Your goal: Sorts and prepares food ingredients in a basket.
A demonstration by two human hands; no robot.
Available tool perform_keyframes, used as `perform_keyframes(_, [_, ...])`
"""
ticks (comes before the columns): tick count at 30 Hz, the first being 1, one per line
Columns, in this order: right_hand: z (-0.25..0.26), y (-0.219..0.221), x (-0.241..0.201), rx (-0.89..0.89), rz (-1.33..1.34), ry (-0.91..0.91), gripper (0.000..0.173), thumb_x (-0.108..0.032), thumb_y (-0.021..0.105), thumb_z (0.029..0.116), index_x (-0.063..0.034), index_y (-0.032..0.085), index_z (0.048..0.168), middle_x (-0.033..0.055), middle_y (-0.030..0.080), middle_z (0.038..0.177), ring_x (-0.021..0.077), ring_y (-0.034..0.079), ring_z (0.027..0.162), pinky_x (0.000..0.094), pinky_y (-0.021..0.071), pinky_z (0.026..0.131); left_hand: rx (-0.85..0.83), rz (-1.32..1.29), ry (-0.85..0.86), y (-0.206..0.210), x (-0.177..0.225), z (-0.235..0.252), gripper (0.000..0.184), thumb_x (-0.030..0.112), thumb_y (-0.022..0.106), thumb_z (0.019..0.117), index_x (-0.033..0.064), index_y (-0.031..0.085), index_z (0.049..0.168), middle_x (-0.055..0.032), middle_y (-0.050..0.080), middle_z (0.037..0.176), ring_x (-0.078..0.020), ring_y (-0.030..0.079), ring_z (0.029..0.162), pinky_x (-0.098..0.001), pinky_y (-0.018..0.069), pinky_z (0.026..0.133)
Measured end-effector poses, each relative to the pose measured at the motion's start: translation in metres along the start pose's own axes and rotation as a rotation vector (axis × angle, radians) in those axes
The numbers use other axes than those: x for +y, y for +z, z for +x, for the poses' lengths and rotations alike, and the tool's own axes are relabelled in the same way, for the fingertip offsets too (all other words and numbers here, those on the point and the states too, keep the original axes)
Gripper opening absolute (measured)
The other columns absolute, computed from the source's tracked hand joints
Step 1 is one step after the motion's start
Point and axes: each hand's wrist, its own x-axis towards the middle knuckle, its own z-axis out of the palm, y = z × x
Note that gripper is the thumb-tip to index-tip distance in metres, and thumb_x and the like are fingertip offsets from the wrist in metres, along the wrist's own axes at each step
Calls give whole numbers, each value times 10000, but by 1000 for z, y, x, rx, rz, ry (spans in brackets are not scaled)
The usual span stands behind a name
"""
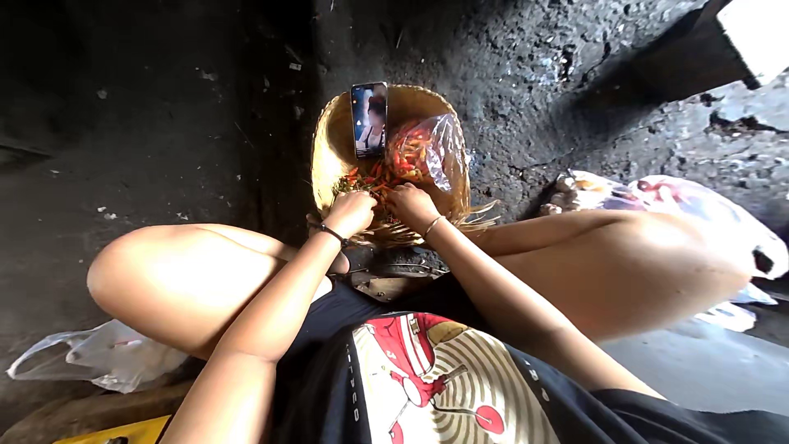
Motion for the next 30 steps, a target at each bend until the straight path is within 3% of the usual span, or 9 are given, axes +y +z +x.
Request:
perform_keyframes(4, [0, 2, -1, -43, -22, 12, 234, -47, 636, 962, 0, 705, 1181, 198, 679, 1252, 402, 589, 1263, 604, 498, 987, 4, -7, -15, -2, 1, -2, 301, 170, 522, 1053, 94, 723, 1265, -144, 661, 1341, -324, 577, 1312, -571, 401, 1113])
perform_keyframes(10, [-4, -13, 1, 6, 64, 37, 216, -107, 665, 924, -21, 729, 1112, 210, 666, 1221, 397, 606, 1220, 602, 516, 961, 147, -83, -16, -6, -2, -1, 291, 196, 525, 1065, 110, 732, 1250, -126, 674, 1324, -315, 594, 1293, -565, 423, 1096])
perform_keyframes(12, [-5, -20, 2, 21, 132, 33, 228, -119, 677, 921, -27, 721, 1124, 207, 659, 1212, 393, 619, 1187, 598, 520, 959, 214, -138, -2, -7, -5, 0, 297, 192, 530, 1066, 88, 708, 1279, -147, 665, 1331, -325, 605, 1278, -556, 442, 1085])
perform_keyframes(15, [-7, -24, 8, 74, 325, -58, 203, -136, 688, 940, -13, 718, 1099, 190, 706, 1090, 351, 685, 1035, 584, 538, 925, 289, -332, 44, -7, -7, 3, 351, 154, 521, 1070, 57, 628, 1390, -170, 654, 1356, -315, 614, 1286, -518, 449, 1117])
perform_keyframes(17, [-8, -25, 8, 116, 464, -118, 194, -127, 700, 944, -9, 720, 1097, 172, 714, 1079, 303, 697, 997, 527, 554, 919, 287, -467, 62, -9, -6, 3, 346, 137, 505, 1076, 45, 626, 1386, -163, 668, 1343, -288, 623, 1283, -490, 448, 1128])
perform_keyframes(22, [-7, -22, 6, 145, 647, -169, 198, -92, 724, 926, 17, 697, 1090, 148, 701, 973, 222, 680, 885, 428, 562, 855, 324, -636, 26, -11, -4, 1, 248, 147, 596, 1038, 11, 711, 1211, -172, 721, 1182, -274, 681, 1137, -486, 501, 1039])
perform_keyframes(24, [-6, -23, 7, 139, 720, -138, 238, -112, 720, 940, 31, 665, 1122, 158, 682, 963, 224, 665, 858, 430, 560, 829, 369, -745, 31, -11, -4, 2, 257, 193, 609, 1047, 16, 700, 1209, -135, 731, 1124, -205, 697, 1036, -426, 531, 978])
perform_keyframes(27, [-8, -26, 4, 160, 946, -8, 240, -124, 674, 970, 38, 632, 1143, 161, 669, 1003, 203, 668, 863, 397, 572, 816, 354, -864, 5, -15, -1, 0, 295, 242, 559, 1079, 33, 677, 1250, -116, 719, 1144, -167, 675, 1023, -407, 514, 967])
perform_keyframes(30, [-8, -25, 3, 232, 1122, 26, 163, -102, 648, 977, 23, 628, 1079, 107, 662, 944, 145, 668, 806, 325, 589, 746, 303, -879, 13, -14, -4, 0, 256, 163, 555, 1067, 13, 691, 1224, -136, 708, 1101, -171, 650, 973, -402, 506, 923])
